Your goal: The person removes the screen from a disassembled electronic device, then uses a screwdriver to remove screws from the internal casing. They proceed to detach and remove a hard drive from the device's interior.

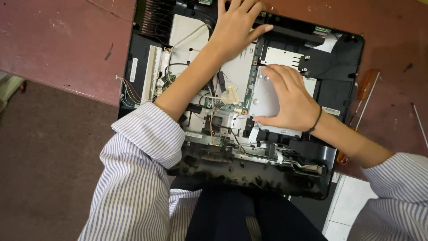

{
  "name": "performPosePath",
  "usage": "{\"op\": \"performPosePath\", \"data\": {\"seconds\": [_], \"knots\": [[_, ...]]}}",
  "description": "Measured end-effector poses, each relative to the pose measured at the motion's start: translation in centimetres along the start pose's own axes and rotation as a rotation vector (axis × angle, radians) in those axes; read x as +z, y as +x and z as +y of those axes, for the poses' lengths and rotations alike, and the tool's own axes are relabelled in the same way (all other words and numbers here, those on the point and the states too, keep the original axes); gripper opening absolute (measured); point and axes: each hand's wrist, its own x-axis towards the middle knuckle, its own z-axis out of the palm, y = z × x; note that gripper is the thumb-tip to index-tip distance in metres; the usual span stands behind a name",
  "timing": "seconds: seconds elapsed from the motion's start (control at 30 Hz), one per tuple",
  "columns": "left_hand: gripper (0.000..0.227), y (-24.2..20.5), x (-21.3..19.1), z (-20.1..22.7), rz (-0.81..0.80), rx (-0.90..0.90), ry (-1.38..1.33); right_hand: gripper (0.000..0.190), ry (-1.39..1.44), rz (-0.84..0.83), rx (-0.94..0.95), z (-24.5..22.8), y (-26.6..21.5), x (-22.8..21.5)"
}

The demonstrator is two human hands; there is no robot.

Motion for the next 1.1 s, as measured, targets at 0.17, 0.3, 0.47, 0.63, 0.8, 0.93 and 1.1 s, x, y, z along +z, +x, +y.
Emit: {"op": "performPosePath", "data": {"seconds": [0.17, 0.3, 0.47, 0.63, 0.8, 0.93, 1.1], "knots": [[0.042, 0.1, 0.4, 0.0, 0.026, 0.005, 0.017, 0.107, 0.100, 0.130, -0.109, 0.3, 0.8, 1.7], [0.041, 0.8, 0.3, -0.3, -0.078, 0.012, -0.077, 0.100, 0.128, 0.006, 0.001, 0.9, 0.8, 1.9], [0.045, 1.6, -0.5, -0.7, -0.124, 0.066, -0.116, 0.030, -0.055, 0.118, -0.440, -0.4, 2.4, 0.9], [0.043, 1.6, -1.0, -0.8, -0.168, 0.040, -0.207, 0.015, 0.123, 0.100, -0.614, 0.1, 3.1, 1.6], [0.044, 1.7, -1.5, -0.9, -0.137, 0.079, -0.221, 0.020, 0.404, 0.009, -0.621, 0.3, 1.5, 1.9], [0.040, 1.8, -1.3, -0.8, -0.186, 0.038, -0.255, 0.026, 0.420, 0.086, -0.484, 2.7, -1.3, -0.4], [0.041, 1.6, -0.9, -0.8, -0.193, 0.025, -0.221, 0.123, -0.065, -0.179, 0.085, 1.1, -0.5, -1.9]]}}
